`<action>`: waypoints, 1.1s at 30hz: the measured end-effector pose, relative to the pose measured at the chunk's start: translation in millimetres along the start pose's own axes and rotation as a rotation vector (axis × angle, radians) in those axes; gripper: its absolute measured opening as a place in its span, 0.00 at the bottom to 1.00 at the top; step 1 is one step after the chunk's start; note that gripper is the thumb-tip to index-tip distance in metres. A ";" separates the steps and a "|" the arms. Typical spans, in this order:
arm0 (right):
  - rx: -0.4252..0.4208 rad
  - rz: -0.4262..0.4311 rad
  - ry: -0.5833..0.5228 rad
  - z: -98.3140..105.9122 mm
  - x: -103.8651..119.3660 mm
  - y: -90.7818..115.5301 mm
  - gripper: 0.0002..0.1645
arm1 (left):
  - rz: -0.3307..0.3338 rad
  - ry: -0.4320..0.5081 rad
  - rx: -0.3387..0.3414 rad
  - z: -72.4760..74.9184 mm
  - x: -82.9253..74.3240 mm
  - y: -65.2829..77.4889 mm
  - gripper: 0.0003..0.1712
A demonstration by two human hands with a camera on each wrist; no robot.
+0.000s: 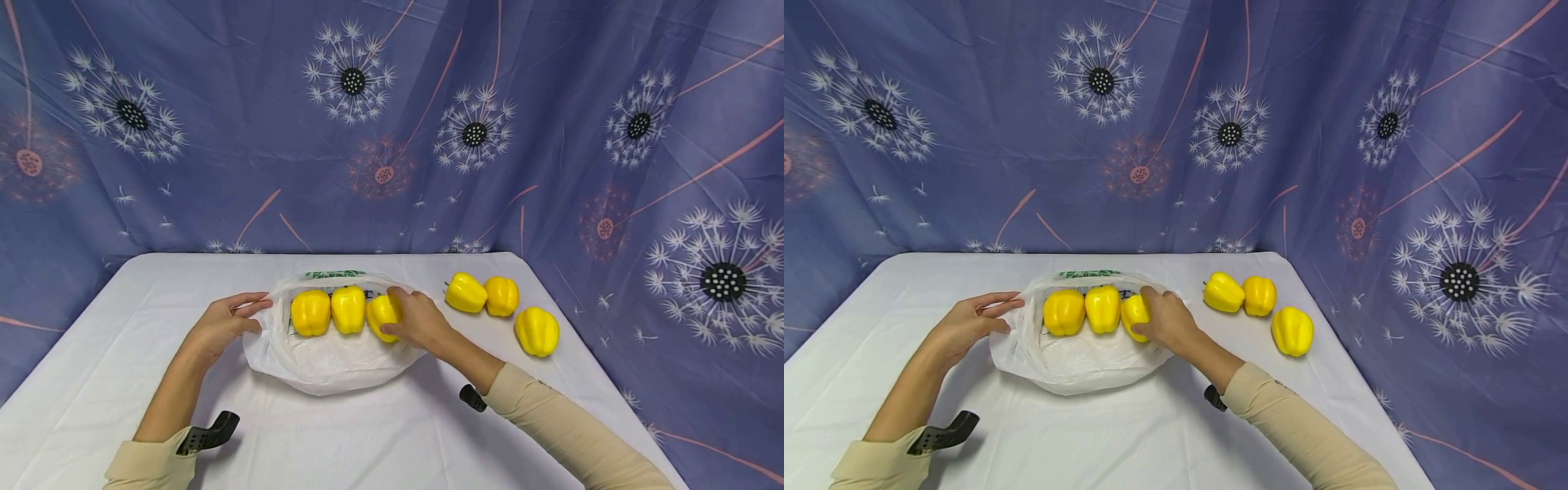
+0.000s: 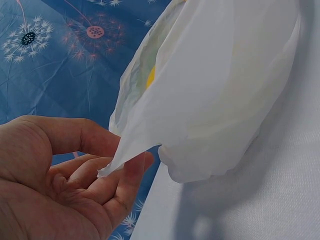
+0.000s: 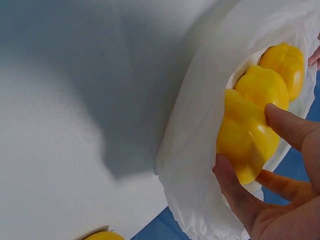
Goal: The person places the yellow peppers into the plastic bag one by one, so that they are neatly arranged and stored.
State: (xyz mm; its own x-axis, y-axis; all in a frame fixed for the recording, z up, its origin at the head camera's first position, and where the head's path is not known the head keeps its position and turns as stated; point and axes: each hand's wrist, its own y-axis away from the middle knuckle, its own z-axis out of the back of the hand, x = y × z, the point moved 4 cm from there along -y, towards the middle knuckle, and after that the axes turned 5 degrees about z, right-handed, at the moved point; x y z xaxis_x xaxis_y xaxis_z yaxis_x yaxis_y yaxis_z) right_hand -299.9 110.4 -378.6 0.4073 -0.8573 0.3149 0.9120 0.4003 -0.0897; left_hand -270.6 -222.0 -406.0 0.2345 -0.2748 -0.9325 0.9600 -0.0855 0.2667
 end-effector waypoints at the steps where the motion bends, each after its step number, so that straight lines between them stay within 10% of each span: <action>1: -0.003 0.004 -0.003 -0.2 0.0 0.1 0.43 | -0.001 0.000 0.000 0.0 0.0 0.0 0.46; 33: 0.146 -0.053 -0.016 5.5 5.4 5.2 0.47 | 0.007 0.002 -0.009 0.4 1.1 -0.6 0.45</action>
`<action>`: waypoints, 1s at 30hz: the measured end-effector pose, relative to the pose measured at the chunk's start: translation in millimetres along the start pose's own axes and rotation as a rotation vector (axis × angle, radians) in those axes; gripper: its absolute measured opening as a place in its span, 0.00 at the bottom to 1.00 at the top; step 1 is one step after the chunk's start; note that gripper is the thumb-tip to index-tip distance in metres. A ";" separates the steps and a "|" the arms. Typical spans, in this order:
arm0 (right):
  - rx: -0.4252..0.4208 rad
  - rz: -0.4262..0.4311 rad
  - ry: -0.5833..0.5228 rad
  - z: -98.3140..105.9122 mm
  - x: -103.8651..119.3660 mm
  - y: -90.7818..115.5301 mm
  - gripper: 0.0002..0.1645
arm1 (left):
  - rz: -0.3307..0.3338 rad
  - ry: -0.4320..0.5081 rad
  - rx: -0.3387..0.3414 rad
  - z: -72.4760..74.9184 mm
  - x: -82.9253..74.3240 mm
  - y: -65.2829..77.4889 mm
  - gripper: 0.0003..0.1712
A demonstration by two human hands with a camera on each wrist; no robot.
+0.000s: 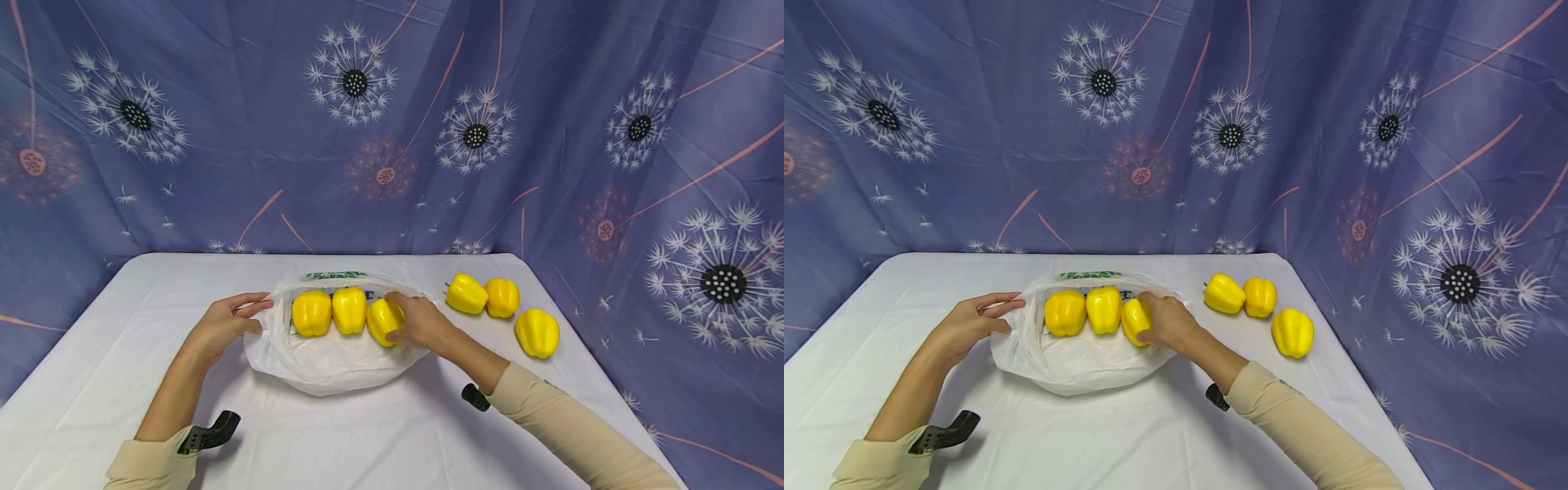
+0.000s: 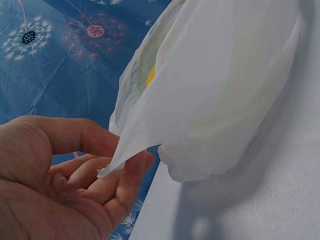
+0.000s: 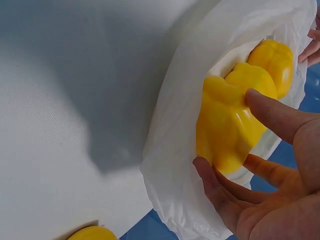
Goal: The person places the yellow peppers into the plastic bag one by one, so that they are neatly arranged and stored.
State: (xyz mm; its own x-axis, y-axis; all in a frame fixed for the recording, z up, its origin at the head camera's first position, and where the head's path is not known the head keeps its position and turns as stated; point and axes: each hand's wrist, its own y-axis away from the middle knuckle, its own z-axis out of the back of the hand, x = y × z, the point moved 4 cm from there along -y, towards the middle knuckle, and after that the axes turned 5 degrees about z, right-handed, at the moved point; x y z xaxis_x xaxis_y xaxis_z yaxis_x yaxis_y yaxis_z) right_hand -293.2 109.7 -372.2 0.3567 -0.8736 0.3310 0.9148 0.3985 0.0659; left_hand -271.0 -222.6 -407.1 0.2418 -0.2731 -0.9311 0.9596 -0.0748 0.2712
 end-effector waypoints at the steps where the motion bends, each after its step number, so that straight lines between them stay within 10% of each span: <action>1: 0.001 -0.001 -0.001 -0.3 -0.2 0.1 0.47 | 0.000 0.000 0.000 0.1 0.1 -0.1 0.45; 30: -0.108 0.071 0.001 -4.0 1.4 -6.5 0.44 | 0.010 -0.010 -0.011 0.0 0.1 0.5 0.45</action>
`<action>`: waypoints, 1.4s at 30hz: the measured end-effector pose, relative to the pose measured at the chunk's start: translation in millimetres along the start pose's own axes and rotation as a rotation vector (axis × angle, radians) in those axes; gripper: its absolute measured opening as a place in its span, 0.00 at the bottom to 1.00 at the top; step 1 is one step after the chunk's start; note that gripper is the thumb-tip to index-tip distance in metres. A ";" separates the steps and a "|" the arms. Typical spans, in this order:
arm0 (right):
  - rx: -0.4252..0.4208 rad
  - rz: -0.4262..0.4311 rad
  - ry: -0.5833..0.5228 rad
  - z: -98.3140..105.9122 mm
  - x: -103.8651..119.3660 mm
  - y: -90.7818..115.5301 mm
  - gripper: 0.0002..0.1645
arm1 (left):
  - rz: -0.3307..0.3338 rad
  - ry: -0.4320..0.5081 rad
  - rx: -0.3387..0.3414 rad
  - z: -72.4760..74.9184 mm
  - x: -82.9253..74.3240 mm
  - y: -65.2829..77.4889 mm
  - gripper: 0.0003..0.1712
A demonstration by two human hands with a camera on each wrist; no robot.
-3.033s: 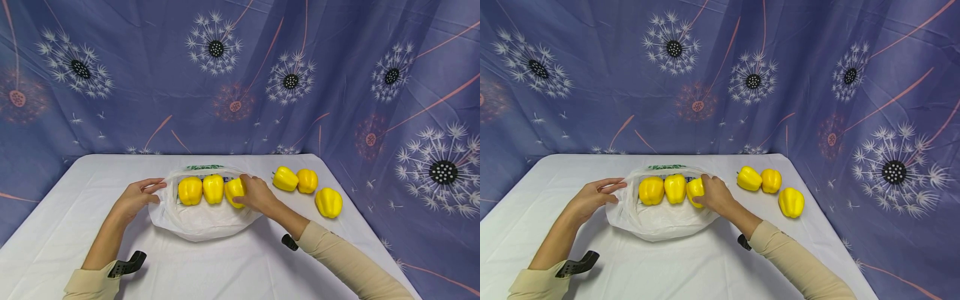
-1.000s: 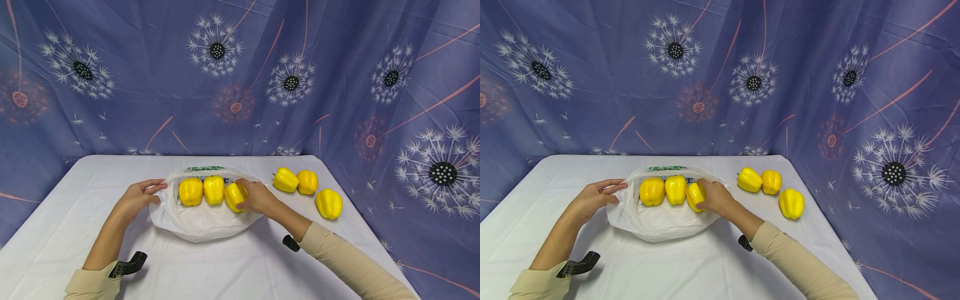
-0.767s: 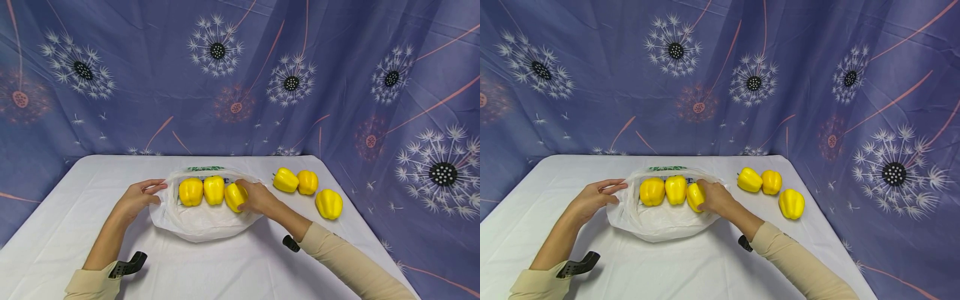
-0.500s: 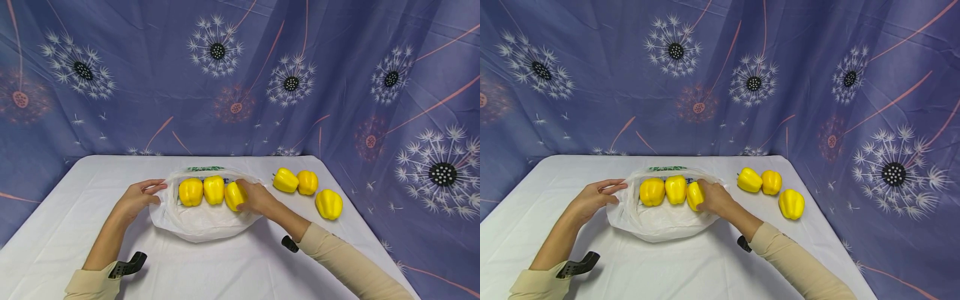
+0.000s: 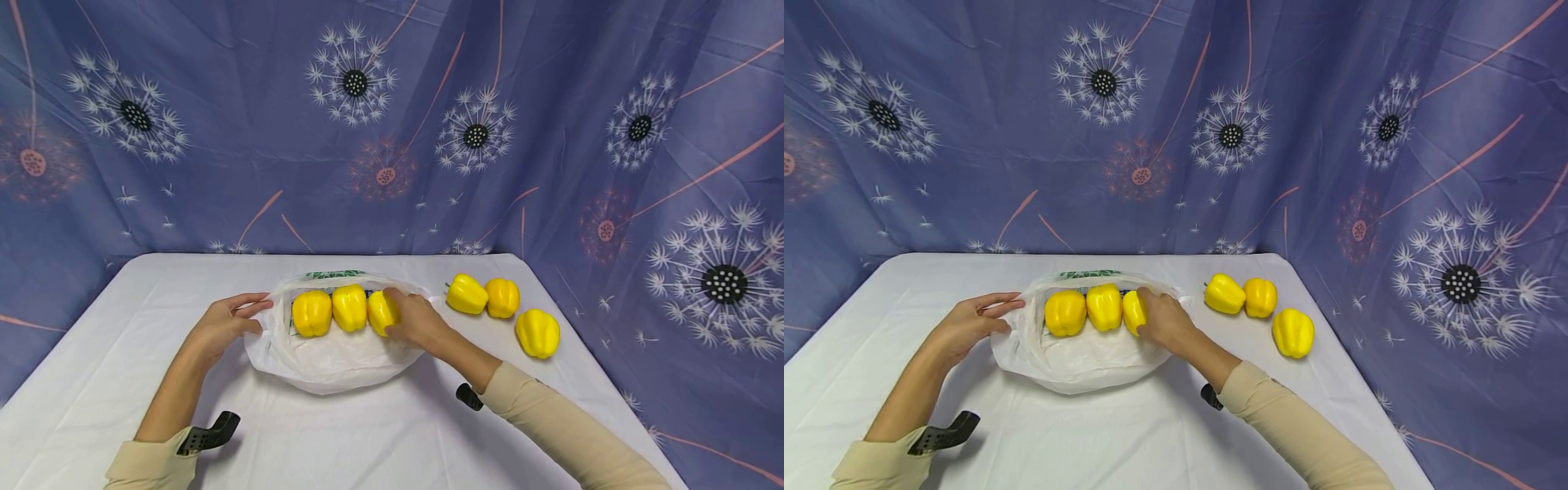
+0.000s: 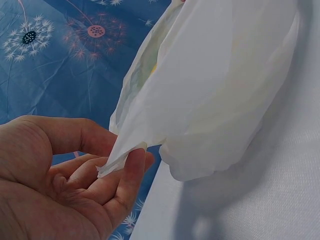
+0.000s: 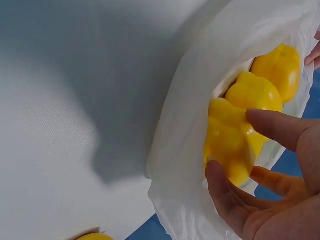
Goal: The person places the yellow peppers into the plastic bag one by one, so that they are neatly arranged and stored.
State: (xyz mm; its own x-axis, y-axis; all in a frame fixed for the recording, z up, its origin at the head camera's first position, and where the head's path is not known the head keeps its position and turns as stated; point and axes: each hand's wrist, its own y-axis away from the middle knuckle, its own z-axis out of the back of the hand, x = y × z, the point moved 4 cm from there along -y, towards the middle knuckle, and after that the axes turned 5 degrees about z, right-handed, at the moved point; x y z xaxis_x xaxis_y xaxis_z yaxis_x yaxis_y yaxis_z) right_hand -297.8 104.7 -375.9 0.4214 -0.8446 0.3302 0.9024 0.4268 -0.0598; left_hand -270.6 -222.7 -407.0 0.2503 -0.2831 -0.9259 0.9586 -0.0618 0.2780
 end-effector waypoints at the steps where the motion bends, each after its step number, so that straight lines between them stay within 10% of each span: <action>1: -0.004 0.001 0.005 -0.1 0.1 -0.5 0.44 | 0.001 0.000 0.000 0.0 0.0 -0.2 0.45; 42: -0.049 -0.011 -0.006 -5.7 -4.2 -9.7 0.39 | 0.019 0.003 0.001 0.9 1.5 -0.6 0.46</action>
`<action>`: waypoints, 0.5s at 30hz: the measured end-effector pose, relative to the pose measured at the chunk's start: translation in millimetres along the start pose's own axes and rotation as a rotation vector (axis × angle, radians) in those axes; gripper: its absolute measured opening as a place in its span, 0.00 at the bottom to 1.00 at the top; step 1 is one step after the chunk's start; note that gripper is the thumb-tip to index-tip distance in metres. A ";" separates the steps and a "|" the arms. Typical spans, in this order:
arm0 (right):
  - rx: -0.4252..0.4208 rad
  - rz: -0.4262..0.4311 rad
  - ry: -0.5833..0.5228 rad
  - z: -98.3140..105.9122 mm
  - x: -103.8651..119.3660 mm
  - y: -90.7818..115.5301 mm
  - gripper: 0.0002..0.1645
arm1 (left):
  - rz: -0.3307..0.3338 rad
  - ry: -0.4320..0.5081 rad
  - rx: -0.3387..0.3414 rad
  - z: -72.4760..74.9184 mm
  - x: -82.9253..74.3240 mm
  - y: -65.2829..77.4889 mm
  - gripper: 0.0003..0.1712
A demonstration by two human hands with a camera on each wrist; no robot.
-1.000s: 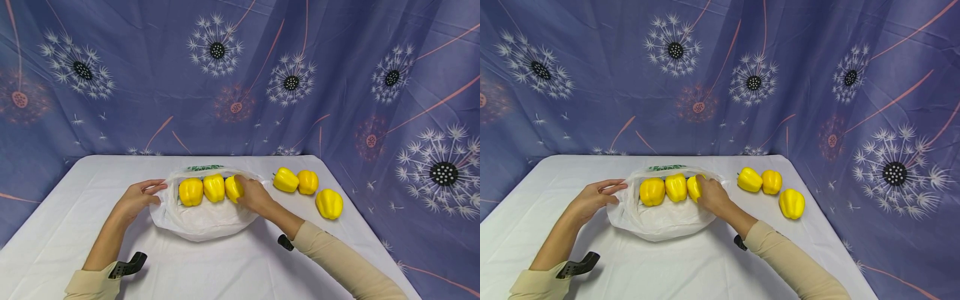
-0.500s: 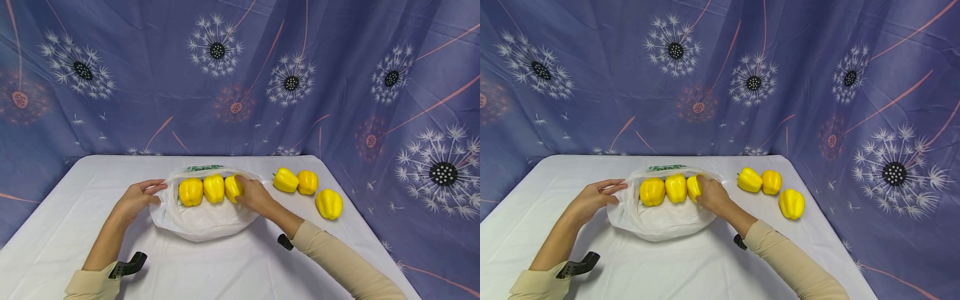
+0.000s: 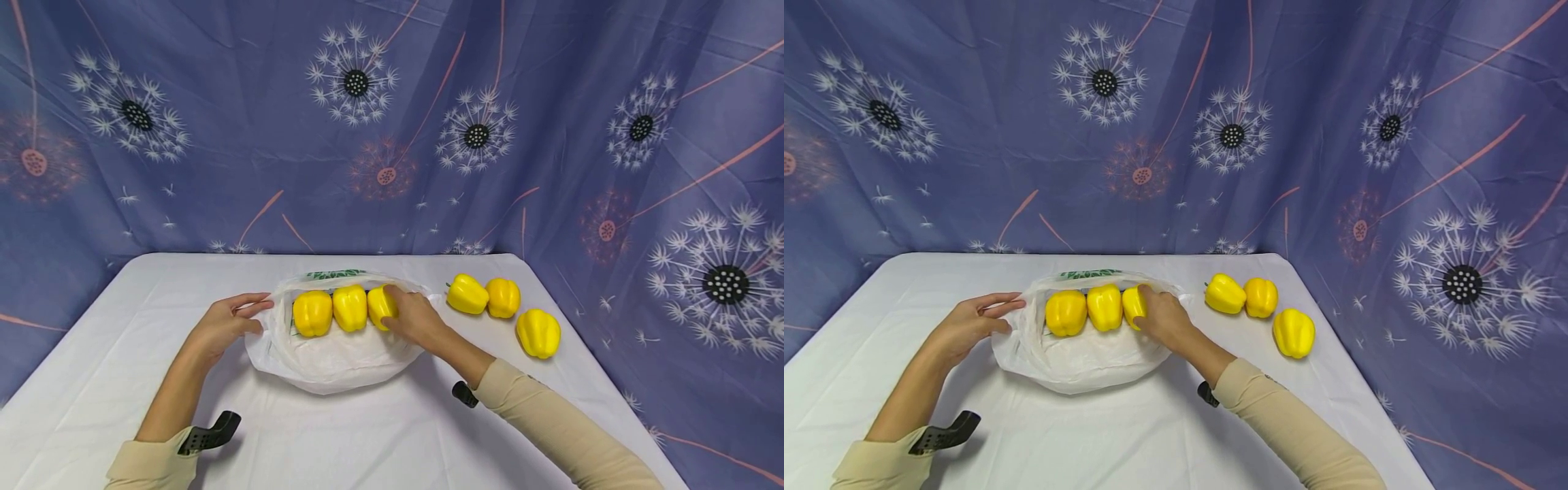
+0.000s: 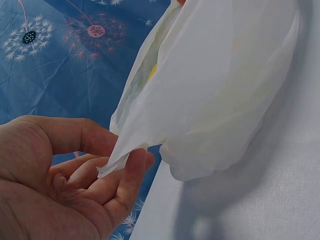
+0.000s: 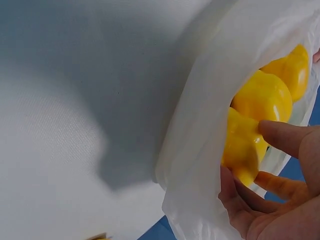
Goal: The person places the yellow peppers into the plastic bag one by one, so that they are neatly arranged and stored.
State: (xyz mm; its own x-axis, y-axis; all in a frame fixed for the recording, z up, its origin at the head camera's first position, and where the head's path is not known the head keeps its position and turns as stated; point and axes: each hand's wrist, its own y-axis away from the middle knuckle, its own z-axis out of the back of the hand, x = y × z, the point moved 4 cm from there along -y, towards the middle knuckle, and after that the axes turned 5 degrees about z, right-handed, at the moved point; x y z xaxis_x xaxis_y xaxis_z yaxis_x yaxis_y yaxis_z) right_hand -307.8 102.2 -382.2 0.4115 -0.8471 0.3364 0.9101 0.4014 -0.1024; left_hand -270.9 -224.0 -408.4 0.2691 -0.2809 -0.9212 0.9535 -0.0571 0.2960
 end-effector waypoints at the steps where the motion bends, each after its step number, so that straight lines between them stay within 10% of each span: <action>1: -0.002 -0.002 0.000 -0.2 0.0 -0.3 0.39 | 0.000 0.002 0.001 0.0 0.0 -0.1 0.46; 15: 0.010 -0.038 0.000 -1.3 -2.5 -3.5 0.40 | -0.012 0.004 -0.002 0.3 0.5 -1.2 0.45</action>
State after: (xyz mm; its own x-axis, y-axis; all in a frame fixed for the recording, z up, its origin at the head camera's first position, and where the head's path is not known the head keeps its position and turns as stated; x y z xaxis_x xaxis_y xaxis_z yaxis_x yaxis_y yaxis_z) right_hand -312.0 102.5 -383.9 0.3762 -0.8620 0.3398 0.9248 0.3721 -0.0798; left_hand -271.9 -224.4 -409.1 0.2585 -0.2763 -0.9256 0.9569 -0.0583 0.2846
